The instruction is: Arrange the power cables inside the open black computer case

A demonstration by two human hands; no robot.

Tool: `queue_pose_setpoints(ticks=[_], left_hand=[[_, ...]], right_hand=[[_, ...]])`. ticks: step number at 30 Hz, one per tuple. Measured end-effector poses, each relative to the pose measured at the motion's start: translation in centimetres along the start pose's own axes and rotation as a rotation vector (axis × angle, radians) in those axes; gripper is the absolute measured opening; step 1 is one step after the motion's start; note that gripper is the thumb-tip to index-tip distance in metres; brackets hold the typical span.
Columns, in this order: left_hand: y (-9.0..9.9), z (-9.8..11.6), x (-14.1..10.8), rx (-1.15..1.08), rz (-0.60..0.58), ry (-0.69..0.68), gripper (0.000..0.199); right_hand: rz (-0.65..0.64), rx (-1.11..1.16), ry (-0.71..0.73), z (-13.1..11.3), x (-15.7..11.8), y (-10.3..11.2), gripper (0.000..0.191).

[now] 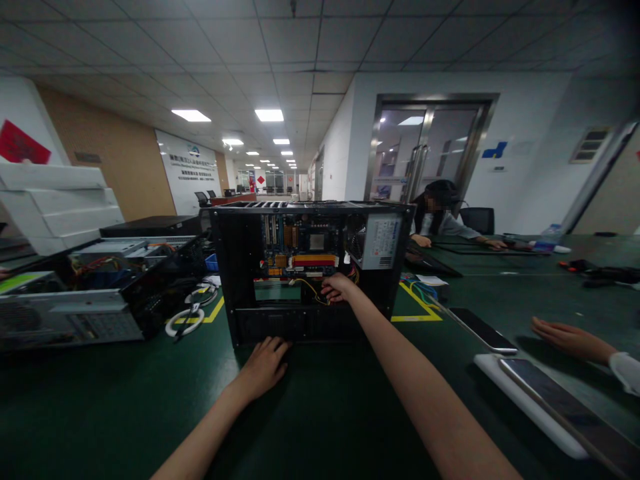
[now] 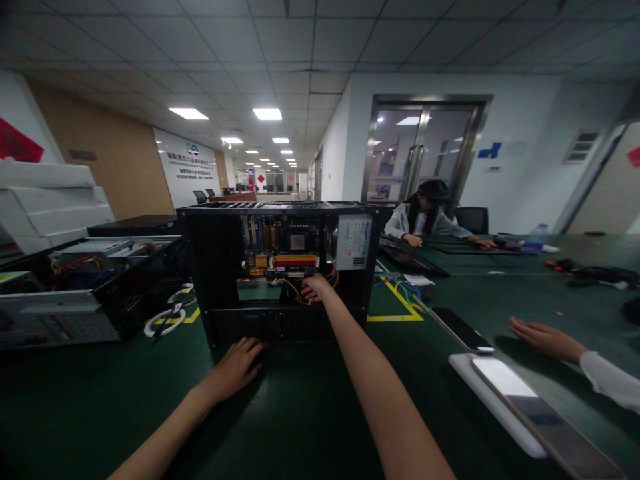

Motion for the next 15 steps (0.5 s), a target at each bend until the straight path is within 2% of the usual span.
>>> queue_pose_setpoints(ticks=[3, 7, 11, 15], left_hand=[[-0.1, 0.0, 0.0, 0.001, 0.006, -0.005, 0.04], [-0.3, -0.2, 0.1, -0.001, 0.001, 0.012, 0.041], [-0.1, -0.1, 0.0, -0.016, -0.008, 0.005, 0.042], [0.1, 0.0, -0.1, -0.014, 0.007, 0.002, 0.042]], right_hand=[[0.107, -0.1, 0.097, -0.5, -0.5, 1.7, 0.007], [0.244, -0.194, 0.301, -0.8, -2.2, 3.9, 0.002], [0.41, -0.392, 0.575, -0.9, -5.9, 5.6, 0.007], [0.501, -0.601, 0.714, 0.8, -9.7, 6.1, 0.013]])
Point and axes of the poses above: each hand's wrist, its own x-axis towards the middle knuckle, its own y-axis out of the back of the hand, z = x × y, the point moved 7 cm from there along x, towards the middle knuckle, and after that the axes turned 10 degrees about y, right-handed, at the moved point
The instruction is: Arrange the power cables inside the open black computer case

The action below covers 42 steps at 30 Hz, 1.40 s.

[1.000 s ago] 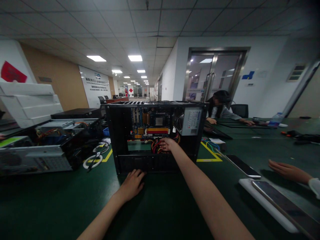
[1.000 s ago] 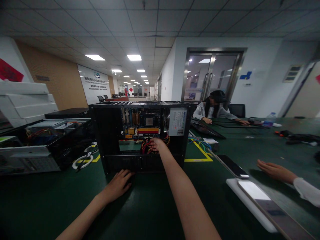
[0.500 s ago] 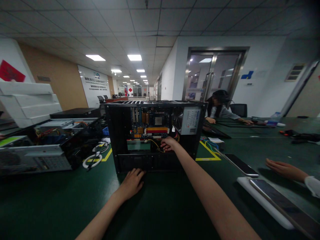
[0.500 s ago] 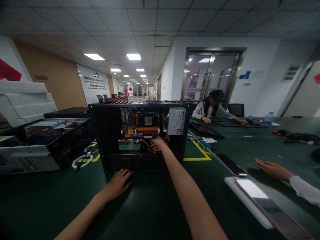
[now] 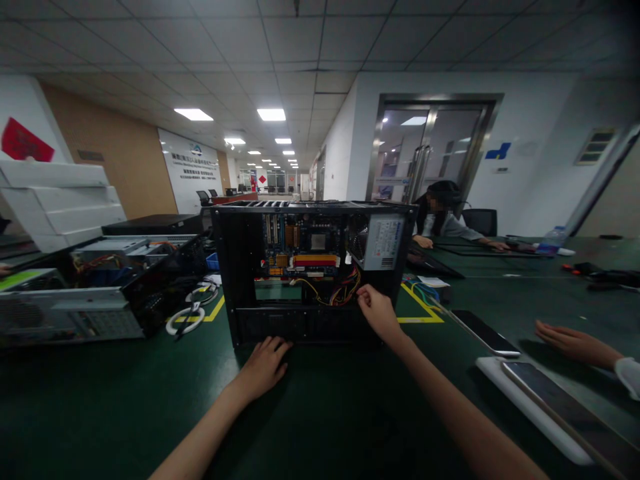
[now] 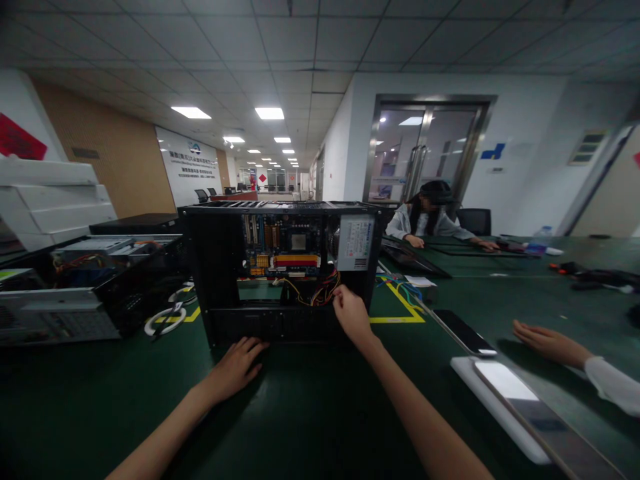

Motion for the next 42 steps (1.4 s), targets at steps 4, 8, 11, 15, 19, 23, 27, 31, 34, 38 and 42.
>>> queue_pose_setpoints(ticks=[4, 8, 11, 15, 19, 23, 27, 31, 34, 38, 42], left_hand=[[0.1, 0.1, 0.0, 0.006, 0.007, -0.008, 0.041], [0.1, 0.1, 0.0, 0.002, -0.001, -0.002, 0.04], [0.1, 0.1, 0.0, 0.005, -0.01, 0.008, 0.04], [0.3, 0.3, -0.1, 0.012, -0.034, 0.015, 0.041], [0.4, 0.3, -0.2, 0.002, -0.021, 0.007, 0.04], [0.2, 0.1, -0.1, 0.004, -0.02, 0.017, 0.04], [0.3, 0.2, -0.1, 0.006, -0.018, 0.007, 0.04], [0.3, 0.3, -0.1, 0.007, -0.021, 0.004, 0.04], [0.3, 0.2, -0.1, 0.009, -0.017, 0.01, 0.041], [0.2, 0.2, 0.0, -0.001, -0.02, 0.004, 0.04], [0.2, 0.2, 0.0, -0.005, -0.02, 0.006, 0.04]], right_hand=[[0.09, -0.152, 0.296, -1.1, -3.3, 0.6, 0.021], [0.127, -0.212, 0.445, -1.5, -5.4, 0.0, 0.03], [0.165, -0.244, 0.443, -1.5, -6.1, -0.4, 0.037], [0.171, -0.262, 0.426, -1.6, -6.4, -0.6, 0.04], [0.162, -0.262, 0.416, -1.7, -6.0, -0.2, 0.035], [0.17, -0.237, 0.38, -2.3, -4.9, 0.7, 0.029], [0.108, -0.205, 0.315, -3.1, -2.6, 0.8, 0.022], [-0.008, -0.104, 0.232, -3.5, 0.4, -0.1, 0.017], [-0.106, 0.023, 0.184, -3.6, 2.5, -1.7, 0.016], [-0.29, 0.234, 0.13, -3.6, 4.5, -5.0, 0.015], [-0.454, 0.31, 0.119, -3.9, 5.5, -8.0, 0.011]])
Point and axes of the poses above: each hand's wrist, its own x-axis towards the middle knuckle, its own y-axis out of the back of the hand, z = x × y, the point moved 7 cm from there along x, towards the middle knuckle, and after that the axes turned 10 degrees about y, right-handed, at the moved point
